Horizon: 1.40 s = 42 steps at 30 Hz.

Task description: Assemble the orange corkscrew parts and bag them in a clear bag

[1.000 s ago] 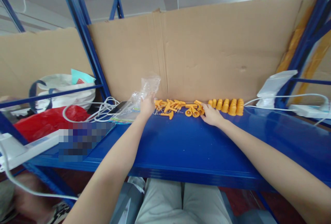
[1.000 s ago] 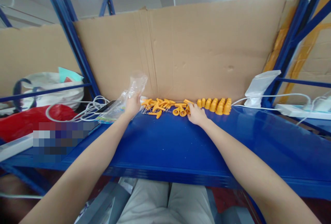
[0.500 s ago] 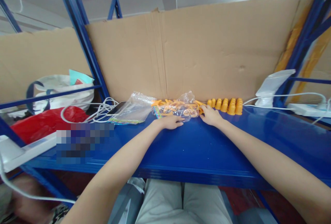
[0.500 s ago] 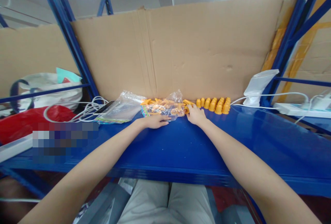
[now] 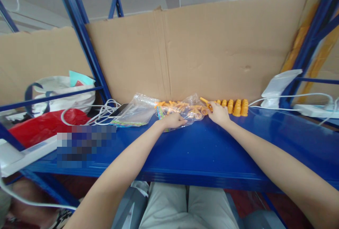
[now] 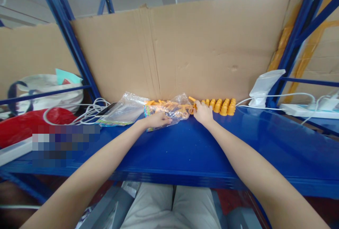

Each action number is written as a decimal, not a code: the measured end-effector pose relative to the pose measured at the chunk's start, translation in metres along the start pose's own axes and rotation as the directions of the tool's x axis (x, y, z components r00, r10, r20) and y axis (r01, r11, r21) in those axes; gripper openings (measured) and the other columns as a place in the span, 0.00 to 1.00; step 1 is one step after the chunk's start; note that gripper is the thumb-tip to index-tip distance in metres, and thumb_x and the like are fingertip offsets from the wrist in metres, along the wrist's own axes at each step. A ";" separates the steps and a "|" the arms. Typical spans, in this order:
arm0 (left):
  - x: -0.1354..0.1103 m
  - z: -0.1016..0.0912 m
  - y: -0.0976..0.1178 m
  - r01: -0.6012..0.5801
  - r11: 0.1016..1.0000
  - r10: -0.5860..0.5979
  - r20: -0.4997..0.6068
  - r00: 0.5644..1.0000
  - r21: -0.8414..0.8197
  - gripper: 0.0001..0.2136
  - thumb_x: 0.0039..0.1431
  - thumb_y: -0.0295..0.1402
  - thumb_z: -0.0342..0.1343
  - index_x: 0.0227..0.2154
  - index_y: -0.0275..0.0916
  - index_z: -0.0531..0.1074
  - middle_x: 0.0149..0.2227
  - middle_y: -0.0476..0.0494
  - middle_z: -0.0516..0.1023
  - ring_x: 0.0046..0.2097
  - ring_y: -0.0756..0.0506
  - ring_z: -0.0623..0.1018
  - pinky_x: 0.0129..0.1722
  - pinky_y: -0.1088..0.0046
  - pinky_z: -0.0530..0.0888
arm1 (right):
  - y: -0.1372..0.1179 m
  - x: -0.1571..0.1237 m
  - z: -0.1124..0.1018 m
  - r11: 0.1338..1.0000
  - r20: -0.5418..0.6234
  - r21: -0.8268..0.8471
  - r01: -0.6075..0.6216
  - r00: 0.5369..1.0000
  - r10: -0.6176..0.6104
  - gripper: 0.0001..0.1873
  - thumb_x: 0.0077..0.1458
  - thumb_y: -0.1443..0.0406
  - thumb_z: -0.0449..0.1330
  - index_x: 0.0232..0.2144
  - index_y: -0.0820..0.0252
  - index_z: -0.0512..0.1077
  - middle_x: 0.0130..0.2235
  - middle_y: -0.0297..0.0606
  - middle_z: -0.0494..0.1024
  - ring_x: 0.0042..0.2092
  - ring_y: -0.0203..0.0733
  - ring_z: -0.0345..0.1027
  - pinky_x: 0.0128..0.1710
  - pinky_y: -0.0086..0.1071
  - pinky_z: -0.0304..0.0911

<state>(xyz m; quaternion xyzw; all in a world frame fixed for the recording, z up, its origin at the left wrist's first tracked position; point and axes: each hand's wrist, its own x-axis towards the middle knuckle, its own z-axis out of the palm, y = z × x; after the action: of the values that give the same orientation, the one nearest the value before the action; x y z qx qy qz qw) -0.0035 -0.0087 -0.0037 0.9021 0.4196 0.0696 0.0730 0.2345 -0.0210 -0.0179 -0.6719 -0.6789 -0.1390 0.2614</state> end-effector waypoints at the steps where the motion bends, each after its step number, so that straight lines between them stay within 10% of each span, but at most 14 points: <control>1: -0.001 -0.003 0.001 0.023 1.000 -0.023 -0.004 1.000 -0.003 0.21 0.64 0.41 0.44 0.22 0.37 0.74 0.22 0.48 0.76 0.26 0.48 0.73 0.32 0.73 0.68 | 0.001 0.001 -0.001 0.999 -0.034 0.042 -0.007 0.999 0.009 0.22 0.59 0.64 0.49 0.55 0.59 0.68 0.50 0.50 0.76 0.51 0.57 0.68 0.49 0.49 0.60; 12: -0.007 -0.011 0.013 0.174 0.963 -0.138 -0.178 0.974 0.208 0.22 0.65 0.40 0.44 0.25 0.35 0.78 0.28 0.39 0.80 0.36 0.41 0.79 0.43 0.66 0.72 | -0.006 0.007 0.013 0.760 -0.148 0.647 0.053 0.987 0.058 0.15 0.51 0.65 0.54 0.43 0.59 0.68 0.45 0.43 0.77 0.43 0.45 0.72 0.48 0.41 0.66; 19: 0.006 0.017 0.011 -0.006 0.980 0.054 -0.236 0.970 0.198 0.24 0.63 0.38 0.50 0.60 0.34 0.63 0.62 0.34 0.67 0.63 0.40 0.67 0.61 0.66 0.64 | -0.022 0.005 0.010 0.080 0.289 0.944 -0.321 0.918 0.272 0.11 0.54 0.70 0.57 0.39 0.54 0.60 0.29 0.29 0.72 0.28 0.36 0.73 0.33 0.33 0.72; 23: 0.014 0.029 0.007 0.010 0.989 0.001 -0.074 0.997 0.144 0.30 0.66 0.41 0.43 0.66 0.30 0.51 0.69 0.32 0.52 0.68 0.40 0.57 0.65 0.66 0.56 | -0.026 0.002 0.010 -0.110 0.454 0.891 -0.441 0.853 0.256 0.09 0.56 0.72 0.56 0.34 0.55 0.60 0.26 0.28 0.71 0.29 0.36 0.75 0.32 0.31 0.72; 35: 0.035 0.017 0.027 0.031 0.983 -0.047 0.084 0.995 0.178 0.30 0.66 0.38 0.41 0.66 0.23 0.49 0.69 0.29 0.50 0.68 0.40 0.58 0.65 0.67 0.57 | -0.009 0.013 0.027 -0.166 0.404 0.915 -0.368 0.840 0.362 0.10 0.54 0.72 0.56 0.34 0.52 0.59 0.32 0.26 0.74 0.36 0.33 0.76 0.37 0.30 0.68; 42: 0.029 0.007 0.020 -0.032 0.980 0.001 0.155 0.988 0.198 0.25 0.67 0.43 0.41 0.62 0.36 0.61 0.67 0.37 0.59 0.64 0.41 0.66 0.61 0.68 0.62 | -0.006 0.018 0.015 -0.187 0.293 0.953 -0.239 0.884 0.364 0.15 0.49 0.71 0.59 0.35 0.51 0.59 0.32 0.26 0.73 0.30 0.34 0.74 0.30 0.30 0.70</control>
<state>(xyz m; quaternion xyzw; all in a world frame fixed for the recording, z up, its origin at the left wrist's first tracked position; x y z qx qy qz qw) 0.0312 0.0001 -0.0047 0.9109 0.4102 -0.0420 0.0137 0.2266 0.0018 -0.0192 -0.3907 -0.3636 0.4425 0.7206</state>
